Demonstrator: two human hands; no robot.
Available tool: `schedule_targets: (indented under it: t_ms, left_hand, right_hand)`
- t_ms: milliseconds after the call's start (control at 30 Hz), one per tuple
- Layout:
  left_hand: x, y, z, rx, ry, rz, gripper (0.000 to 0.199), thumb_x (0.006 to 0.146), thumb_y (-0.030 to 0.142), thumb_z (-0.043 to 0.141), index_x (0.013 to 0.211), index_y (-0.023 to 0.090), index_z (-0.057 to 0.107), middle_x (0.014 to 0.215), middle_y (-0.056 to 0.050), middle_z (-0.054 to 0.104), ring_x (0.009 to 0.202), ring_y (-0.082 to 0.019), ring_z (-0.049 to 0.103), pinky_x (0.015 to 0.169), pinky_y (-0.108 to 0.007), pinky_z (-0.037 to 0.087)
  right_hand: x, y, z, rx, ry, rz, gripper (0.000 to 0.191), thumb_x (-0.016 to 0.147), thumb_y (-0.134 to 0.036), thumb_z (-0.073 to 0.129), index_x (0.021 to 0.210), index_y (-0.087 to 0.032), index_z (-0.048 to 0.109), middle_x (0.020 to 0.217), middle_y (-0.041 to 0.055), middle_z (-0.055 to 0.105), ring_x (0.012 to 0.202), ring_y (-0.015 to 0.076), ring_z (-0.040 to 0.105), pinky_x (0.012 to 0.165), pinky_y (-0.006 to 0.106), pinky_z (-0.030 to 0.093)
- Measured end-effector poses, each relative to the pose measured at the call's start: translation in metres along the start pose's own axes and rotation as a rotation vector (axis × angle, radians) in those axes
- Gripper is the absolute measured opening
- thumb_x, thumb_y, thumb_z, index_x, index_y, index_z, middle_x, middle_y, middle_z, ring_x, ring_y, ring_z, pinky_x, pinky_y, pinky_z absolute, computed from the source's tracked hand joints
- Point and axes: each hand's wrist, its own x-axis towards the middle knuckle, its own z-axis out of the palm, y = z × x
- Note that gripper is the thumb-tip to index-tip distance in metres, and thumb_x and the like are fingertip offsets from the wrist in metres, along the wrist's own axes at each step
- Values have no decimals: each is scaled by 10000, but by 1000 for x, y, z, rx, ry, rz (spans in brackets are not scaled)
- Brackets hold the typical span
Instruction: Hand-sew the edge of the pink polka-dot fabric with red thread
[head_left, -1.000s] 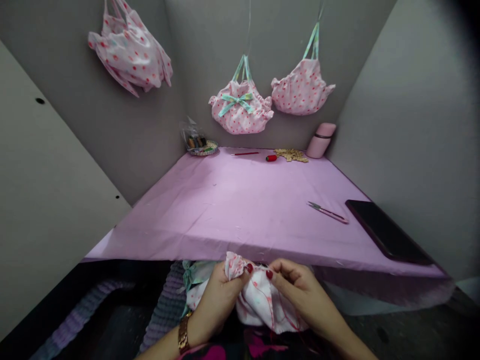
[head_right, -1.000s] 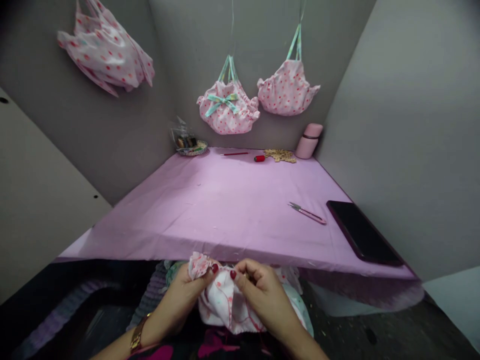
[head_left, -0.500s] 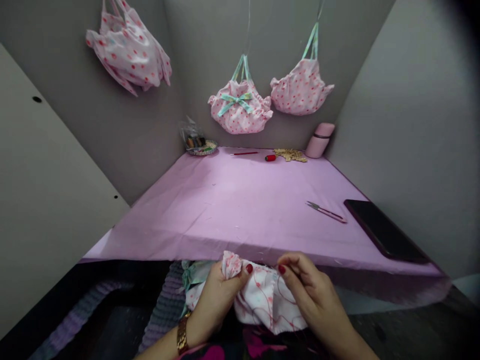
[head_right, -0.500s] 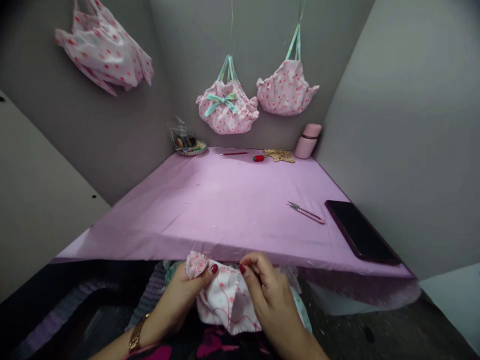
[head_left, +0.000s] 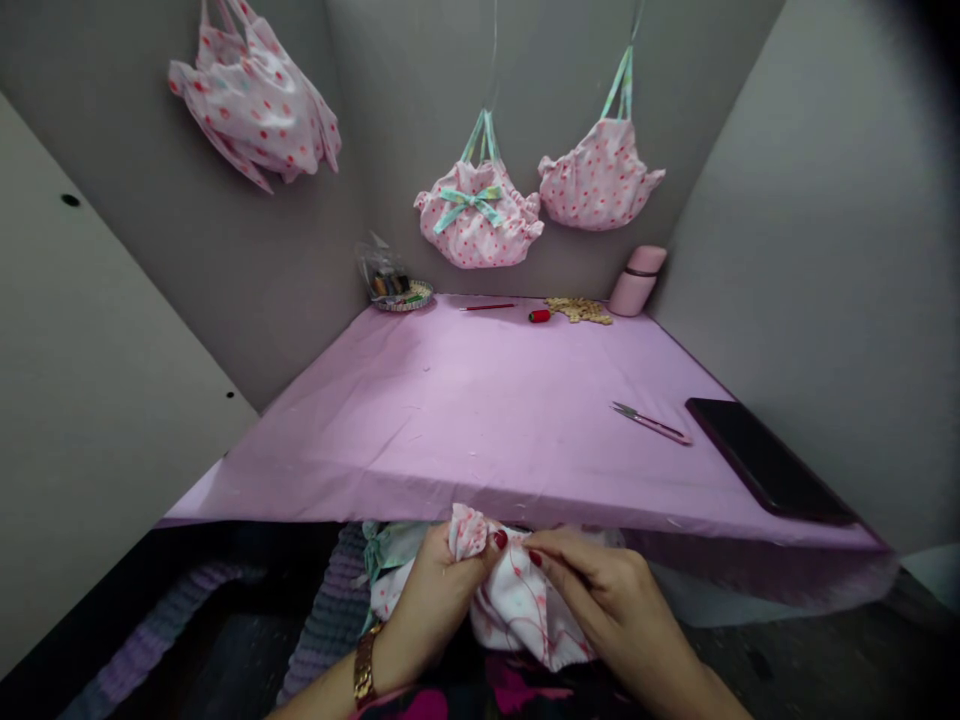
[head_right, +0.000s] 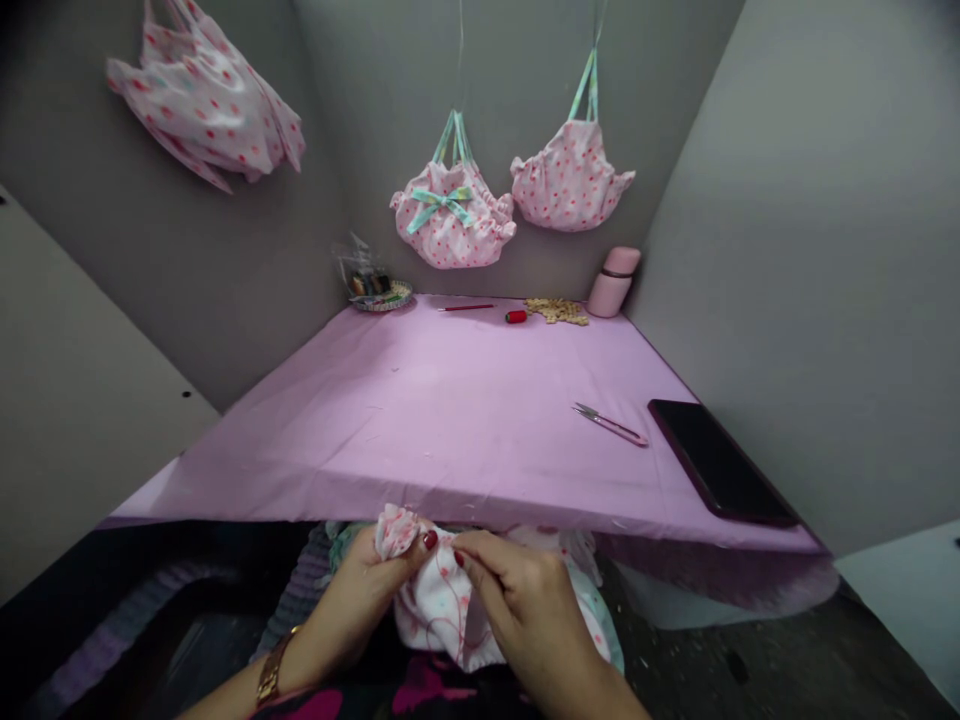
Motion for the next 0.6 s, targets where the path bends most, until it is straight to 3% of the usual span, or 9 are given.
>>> schedule_targets:
  t_ms: [600]
  left_hand:
    - [-1, 5, 4, 9, -14, 30, 136, 739, 251, 596, 722, 119, 624, 704, -30, 595, 668, -136, 490, 661, -241, 396]
  right_hand:
    - [2, 3, 1, -7, -23, 43, 272, 871, -215, 438, 1013, -242, 669, 945, 43, 691, 843, 173, 643, 733, 246, 482]
